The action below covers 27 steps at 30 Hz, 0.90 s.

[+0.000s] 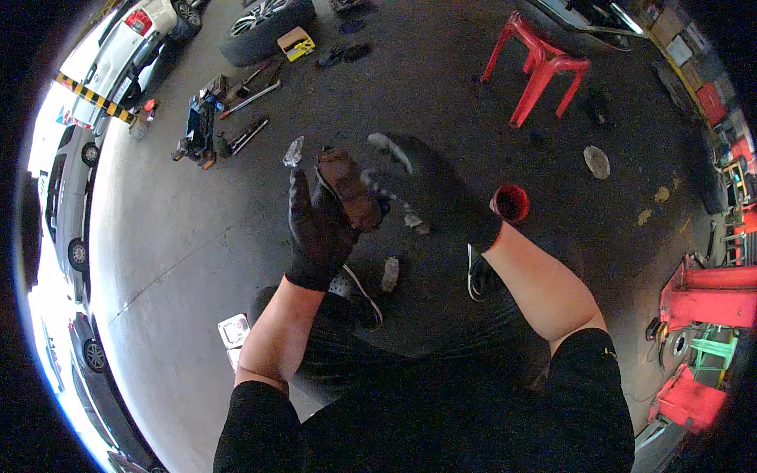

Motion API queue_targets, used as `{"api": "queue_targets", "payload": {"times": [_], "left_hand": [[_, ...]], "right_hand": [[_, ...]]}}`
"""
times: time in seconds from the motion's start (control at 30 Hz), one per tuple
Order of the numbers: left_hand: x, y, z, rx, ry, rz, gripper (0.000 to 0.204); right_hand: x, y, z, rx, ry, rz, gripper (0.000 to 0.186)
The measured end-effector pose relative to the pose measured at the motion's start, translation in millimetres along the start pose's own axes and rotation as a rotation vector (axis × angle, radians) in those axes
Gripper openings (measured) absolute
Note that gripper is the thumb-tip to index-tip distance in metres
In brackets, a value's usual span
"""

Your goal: Applying grease to new brake pads and checking them for installation preparation.

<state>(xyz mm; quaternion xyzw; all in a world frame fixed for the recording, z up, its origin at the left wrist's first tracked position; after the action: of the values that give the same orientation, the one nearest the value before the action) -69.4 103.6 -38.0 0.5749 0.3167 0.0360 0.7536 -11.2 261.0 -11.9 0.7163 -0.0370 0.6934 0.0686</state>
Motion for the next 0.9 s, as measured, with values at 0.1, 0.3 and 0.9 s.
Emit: {"api": "queue_targets", "payload": {"times": [0.1,0.3,0.9], "left_hand": [[-5.3,10.5,1.8,0.115,0.049,0.024,0.070],[-15.5,17.3,7.6,0.248,0.200,0.128,0.060],[-49.0,34.7,31.1,-0.066,0.277,-0.860,0.077]], "right_hand": [[18.4,18.8,7.8,0.104,-0.224,0.250,0.072],[43.9,34.0,16.3,-0.074,-0.657,0.897,0.083],[72.0,5.4,29.3,-0.110,-0.661,0.762,0.058]]}}
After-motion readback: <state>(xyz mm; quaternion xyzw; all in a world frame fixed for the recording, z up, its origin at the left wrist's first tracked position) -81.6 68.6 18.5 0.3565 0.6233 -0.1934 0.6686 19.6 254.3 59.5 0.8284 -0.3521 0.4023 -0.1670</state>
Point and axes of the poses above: each hand's wrist, its own z-axis away from the middle knuckle, its own y-axis out of the palm, x = y × z, the point moved 6 cm from there along -z, towards the middle knuckle, and after that the axes turned 6 degrees about -y, right-handed, at the moved point
